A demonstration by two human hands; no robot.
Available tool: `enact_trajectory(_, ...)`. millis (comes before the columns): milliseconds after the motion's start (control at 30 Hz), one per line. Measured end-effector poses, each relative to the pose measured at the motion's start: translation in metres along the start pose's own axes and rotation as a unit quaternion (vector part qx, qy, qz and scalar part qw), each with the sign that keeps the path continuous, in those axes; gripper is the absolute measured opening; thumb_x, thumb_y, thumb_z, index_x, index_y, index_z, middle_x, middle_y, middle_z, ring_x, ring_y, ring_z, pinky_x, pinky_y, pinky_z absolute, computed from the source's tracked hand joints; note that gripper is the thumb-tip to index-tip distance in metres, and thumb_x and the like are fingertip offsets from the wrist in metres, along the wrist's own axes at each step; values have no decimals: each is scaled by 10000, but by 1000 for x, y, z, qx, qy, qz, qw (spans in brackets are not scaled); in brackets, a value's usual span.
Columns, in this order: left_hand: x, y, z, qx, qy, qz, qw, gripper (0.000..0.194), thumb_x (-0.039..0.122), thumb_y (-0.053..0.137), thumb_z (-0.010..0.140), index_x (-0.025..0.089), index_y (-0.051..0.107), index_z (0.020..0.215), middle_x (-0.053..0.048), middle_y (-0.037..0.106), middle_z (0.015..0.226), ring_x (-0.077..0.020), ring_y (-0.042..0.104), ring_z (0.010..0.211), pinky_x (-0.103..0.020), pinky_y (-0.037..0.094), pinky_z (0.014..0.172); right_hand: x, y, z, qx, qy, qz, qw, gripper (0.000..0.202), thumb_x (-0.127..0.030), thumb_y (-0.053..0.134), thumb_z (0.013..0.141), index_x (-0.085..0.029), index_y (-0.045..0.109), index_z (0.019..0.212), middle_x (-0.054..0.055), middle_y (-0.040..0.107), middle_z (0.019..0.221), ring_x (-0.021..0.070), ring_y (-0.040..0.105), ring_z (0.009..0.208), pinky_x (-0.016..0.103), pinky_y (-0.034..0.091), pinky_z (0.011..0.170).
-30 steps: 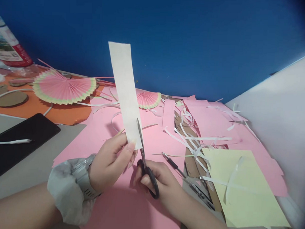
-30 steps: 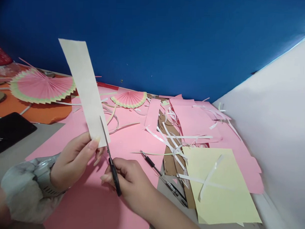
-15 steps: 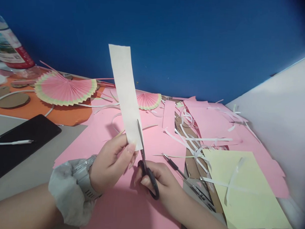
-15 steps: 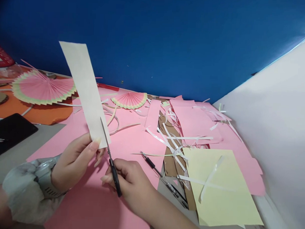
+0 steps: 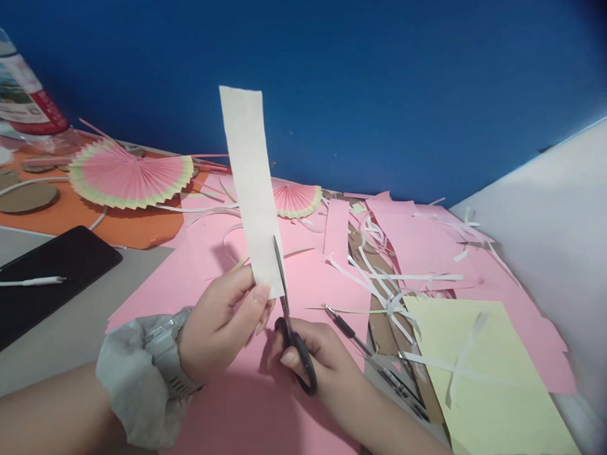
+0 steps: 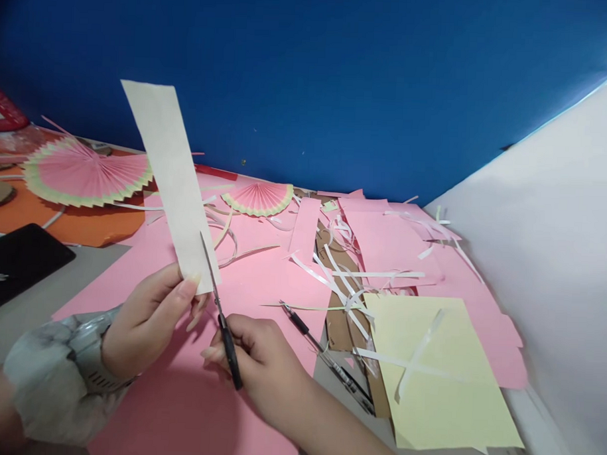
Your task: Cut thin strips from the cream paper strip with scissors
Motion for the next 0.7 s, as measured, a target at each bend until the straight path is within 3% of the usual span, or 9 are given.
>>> enact_trajectory(700,2,-1,-1,4,-10,-7,1000,308,293,318,925,188,405,649,38,428,548,-89,416,469,-225,357,471,2,-1,0,3,9,-9,1000,407,-531,567,783,-136,545,689,-4,485,593,116,431,544,228,334,531)
Point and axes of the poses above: each hand's wrist, its own z-axis towards the middle knuckle, its own y-axis out of the palm, x = y × z, the point moved 10 cm from there along z, towards the middle knuckle
